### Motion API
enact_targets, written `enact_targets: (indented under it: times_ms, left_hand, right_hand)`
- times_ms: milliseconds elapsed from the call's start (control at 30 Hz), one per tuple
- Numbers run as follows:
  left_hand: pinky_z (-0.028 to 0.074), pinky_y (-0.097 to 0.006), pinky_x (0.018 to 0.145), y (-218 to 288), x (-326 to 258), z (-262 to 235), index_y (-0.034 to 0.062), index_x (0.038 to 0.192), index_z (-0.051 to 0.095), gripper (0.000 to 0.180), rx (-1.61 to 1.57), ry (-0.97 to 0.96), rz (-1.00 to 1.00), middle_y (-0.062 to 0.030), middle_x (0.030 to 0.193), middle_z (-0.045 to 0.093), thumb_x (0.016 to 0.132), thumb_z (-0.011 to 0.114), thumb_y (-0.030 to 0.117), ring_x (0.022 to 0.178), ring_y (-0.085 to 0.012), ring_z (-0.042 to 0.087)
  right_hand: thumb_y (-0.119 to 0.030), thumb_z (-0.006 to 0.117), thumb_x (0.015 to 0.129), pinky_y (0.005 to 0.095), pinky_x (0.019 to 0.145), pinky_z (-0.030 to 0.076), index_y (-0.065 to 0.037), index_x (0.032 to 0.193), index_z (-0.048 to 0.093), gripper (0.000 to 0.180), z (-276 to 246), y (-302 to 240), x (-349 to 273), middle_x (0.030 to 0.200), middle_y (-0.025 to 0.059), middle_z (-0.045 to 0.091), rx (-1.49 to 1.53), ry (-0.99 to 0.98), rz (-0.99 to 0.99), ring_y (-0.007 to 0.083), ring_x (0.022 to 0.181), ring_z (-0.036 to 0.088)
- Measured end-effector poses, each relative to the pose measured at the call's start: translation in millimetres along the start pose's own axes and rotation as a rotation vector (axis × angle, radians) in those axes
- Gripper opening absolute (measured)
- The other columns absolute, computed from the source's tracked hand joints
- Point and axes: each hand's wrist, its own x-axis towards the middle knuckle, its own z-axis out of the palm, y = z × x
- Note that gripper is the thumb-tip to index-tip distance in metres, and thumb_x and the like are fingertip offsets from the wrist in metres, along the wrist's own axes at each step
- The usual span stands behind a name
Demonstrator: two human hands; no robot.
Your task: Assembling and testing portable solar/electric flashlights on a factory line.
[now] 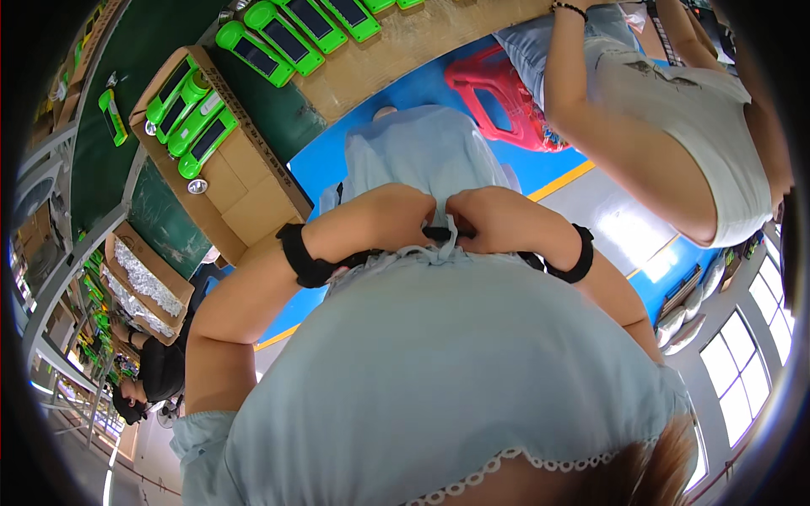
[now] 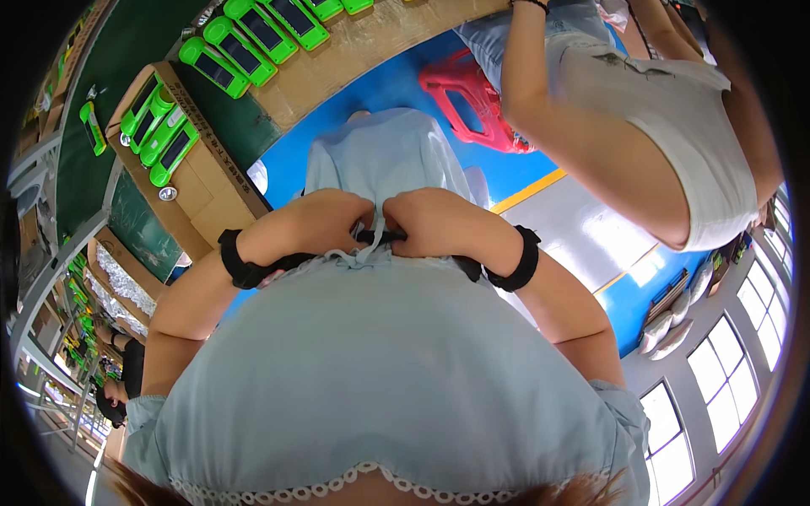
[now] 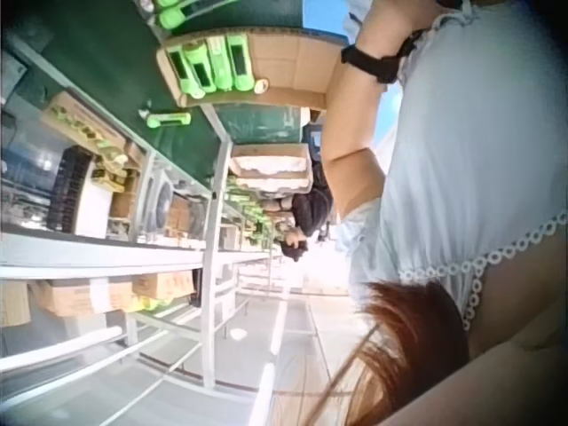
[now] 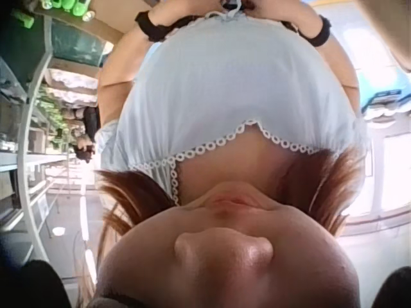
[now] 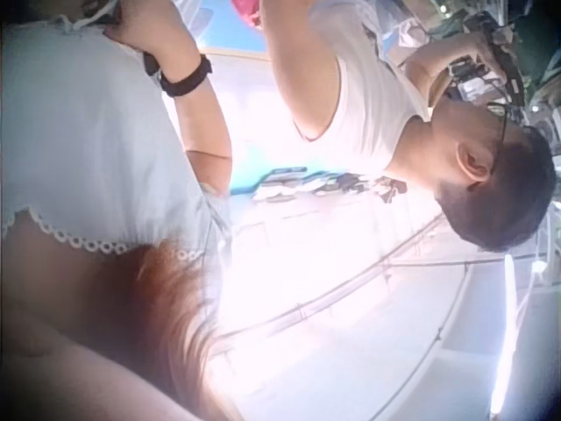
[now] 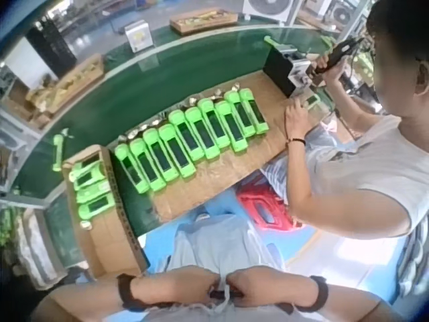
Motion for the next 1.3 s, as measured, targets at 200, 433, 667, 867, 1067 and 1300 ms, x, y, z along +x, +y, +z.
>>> enact_targets:
  times_ms: [200,433,667,867,1067,1300]
  left_hand:
    - [0.044,-0.036,0.06,-7,-5,2,-0.0001,0.084,0.058,0.025,-0.08,-0.022,0.087,-0.0143,0.073,0.06,0.068,0.061,0.018,0.067,-0.0284,0.058]
    - [0.043,-0.032,0.059,1,-11,16,0.0001,0.085,0.055,0.029,-0.197,-0.064,0.056,-0.0086,0.071,0.055,0.068,0.066,0.02,0.063,-0.0224,0.054]
    - [0.037,-0.033,0.055,78,-78,19,0.0011,0.079,0.052,0.027,-0.197,0.226,0.028,-0.0089,0.073,0.051,0.083,0.059,0.027,0.061,-0.02,0.044]
    - [0.036,-0.03,0.074,159,-126,78,0.0103,0.101,0.068,0.051,0.178,0.032,0.81,-0.0062,0.104,0.064,0.086,0.047,0.054,0.096,-0.0183,0.057]
    - [0.034,-0.029,0.074,203,-109,136,0.0128,0.099,0.069,0.048,0.272,-0.023,0.861,-0.0012,0.108,0.064,0.089,0.043,0.052,0.099,-0.0175,0.056]
    - [0.038,-0.029,0.065,187,-43,159,0.0072,0.085,0.067,0.036,-0.244,-0.084,0.773,-0.0051,0.094,0.065,0.087,0.052,0.039,0.081,-0.0175,0.057]
  right_hand:
    - [-0.007,0.063,0.063,0.0397,0.068,0.048,-0.001,0.088,0.063,0.026,39,-24,11,0.078,0.017,0.062,-0.103,0.276,0.057,0.0341,0.078,0.06]
    - [-0.004,0.063,0.063,0.0361,0.065,0.048,-0.002,0.085,0.062,0.023,52,-28,-16,0.078,0.0142,0.063,0.07,0.324,-0.008,0.0291,0.074,0.062]
    - [-0.023,0.068,0.073,0.0287,0.061,0.044,-0.001,0.083,0.062,0.025,51,-35,-100,0.076,0.006,0.059,0.513,0.458,-0.089,0.0185,0.066,0.057]
    - [-0.046,0.06,0.079,0.0309,0.07,0.046,-0.002,0.09,0.07,0.046,80,-45,-227,0.087,0.0097,0.066,0.333,0.28,-0.91,0.0187,0.08,0.061]
    - [-0.04,0.058,0.082,0.0332,0.081,0.044,-0.006,0.088,0.071,0.038,129,-18,-296,0.094,0.0084,0.067,0.164,0.309,-0.864,0.0194,0.089,0.061]
    - [-0.035,0.06,0.082,0.0276,0.071,0.044,-0.001,0.088,0.068,0.035,169,43,-287,0.091,0.0102,0.066,0.604,0.313,-1.083,0.0214,0.082,0.061]
